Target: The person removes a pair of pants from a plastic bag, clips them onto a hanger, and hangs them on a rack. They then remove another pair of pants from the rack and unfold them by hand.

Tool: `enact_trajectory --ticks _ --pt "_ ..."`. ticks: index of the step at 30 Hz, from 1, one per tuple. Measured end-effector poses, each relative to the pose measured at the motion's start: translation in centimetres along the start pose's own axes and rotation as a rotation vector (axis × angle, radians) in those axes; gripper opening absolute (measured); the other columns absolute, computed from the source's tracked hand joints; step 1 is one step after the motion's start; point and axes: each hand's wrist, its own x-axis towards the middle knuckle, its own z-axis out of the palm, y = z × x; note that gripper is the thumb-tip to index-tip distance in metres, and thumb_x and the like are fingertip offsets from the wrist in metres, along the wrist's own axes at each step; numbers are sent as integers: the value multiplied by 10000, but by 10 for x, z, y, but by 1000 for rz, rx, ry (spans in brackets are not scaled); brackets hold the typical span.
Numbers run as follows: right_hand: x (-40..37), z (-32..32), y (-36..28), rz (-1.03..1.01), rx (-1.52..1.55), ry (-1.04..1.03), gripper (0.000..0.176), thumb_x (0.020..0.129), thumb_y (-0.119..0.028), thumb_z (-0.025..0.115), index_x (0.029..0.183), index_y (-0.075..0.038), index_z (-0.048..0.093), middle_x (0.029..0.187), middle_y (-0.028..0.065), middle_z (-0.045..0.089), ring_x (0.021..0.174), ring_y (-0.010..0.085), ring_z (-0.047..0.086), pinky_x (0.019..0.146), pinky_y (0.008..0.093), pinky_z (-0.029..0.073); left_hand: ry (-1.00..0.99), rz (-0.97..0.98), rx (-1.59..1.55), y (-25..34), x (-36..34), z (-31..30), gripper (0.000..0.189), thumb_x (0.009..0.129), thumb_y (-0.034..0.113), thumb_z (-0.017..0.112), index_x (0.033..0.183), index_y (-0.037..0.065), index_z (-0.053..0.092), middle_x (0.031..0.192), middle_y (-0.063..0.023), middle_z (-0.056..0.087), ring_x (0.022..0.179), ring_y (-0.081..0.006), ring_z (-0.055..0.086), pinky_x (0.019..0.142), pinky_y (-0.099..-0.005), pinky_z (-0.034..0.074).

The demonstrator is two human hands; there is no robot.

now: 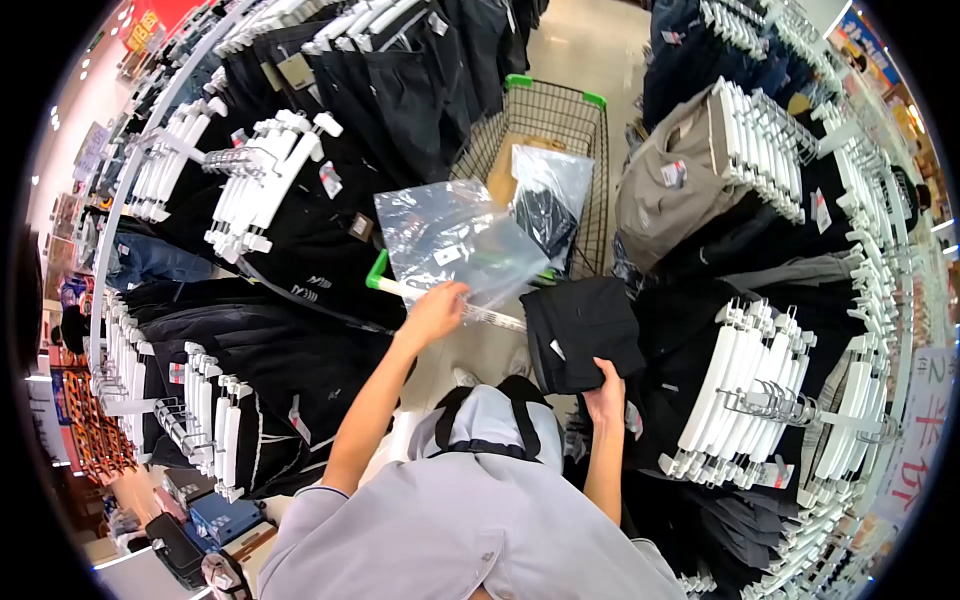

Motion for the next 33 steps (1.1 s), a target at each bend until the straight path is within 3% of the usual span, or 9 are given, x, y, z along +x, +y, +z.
enact_trajectory --ticks 2,3,5,11,14,20,25,29,33 --pt "-22 24 22 -49 22 84 298 946 -110 657 1213 23 646 1187 118 708 1093 249 692 945 408 562 129 -55 34 9 -19 -28 256 967 101 585 1194 32 681 1057 -200 703 1028 -425 660 891 -518 523" --pt "7 -9 -33 -66 -7 112 298 946 -110 657 1213 23 646 1187 118 708 1093 249 692 945 408 562 175 -41 17 39 21 24 271 975 94 569 1219 40 674 1034 -204 702 993 -439 665 852 -518 534" --pt "8 -12 -22 -76 8 54 309 950 -100 656 1238 7 629 1178 97 701 1106 246 685 939 409 565 227 -62 70 46 23 9 340 979 89 560 1307 90 645 996 -199 698 928 -448 672 806 -533 538" --pt "-11 46 -47 -187 103 56 309 940 -37 650 1245 10 634 1184 91 709 1076 217 697 944 361 572 185 -179 298 77 22 -27 556 926 28 549 1455 196 568 940 -169 682 824 -441 668 726 -546 537" --pt "-16 65 -62 -177 88 -31 194 955 -83 645 1081 57 693 1029 104 740 962 208 730 840 342 592 227 -140 272 78 27 -32 487 925 32 547 1384 163 643 903 -172 678 818 -442 664 750 -526 536" --pt "-18 67 -47 -121 61 -242 297 937 -158 648 1081 95 702 1022 147 758 881 246 747 832 351 606 273 -55 20 82 34 -33 449 867 2 611 1309 47 680 972 -239 706 907 -473 669 833 -492 539" --pt "-14 102 -14 -256 -191 -192 480 878 -49 724 1333 27 590 1178 105 684 1044 232 696 874 353 591 440 48 -238 77 30 -30 545 770 -75 694 1311 -29 655 1010 -298 723 995 -451 703 878 -456 540" --pt "-4 85 -10 -94 -120 -130 411 878 -5 723 1274 9 615 1159 102 682 994 215 708 806 341 604 356 -309 -147 80 34 -27 420 910 12 587 1321 -57 637 962 -347 690 952 -486 690 873 -492 532" --pt "-1 81 -4 -134 -111 -122 436 912 -27 702 1328 -9 570 1169 101 678 1014 218 708 821 345 606 386 -428 -167 97 36 -39 397 966 76 533 1320 -79 625 895 -349 677 889 -499 687 804 -531 528"
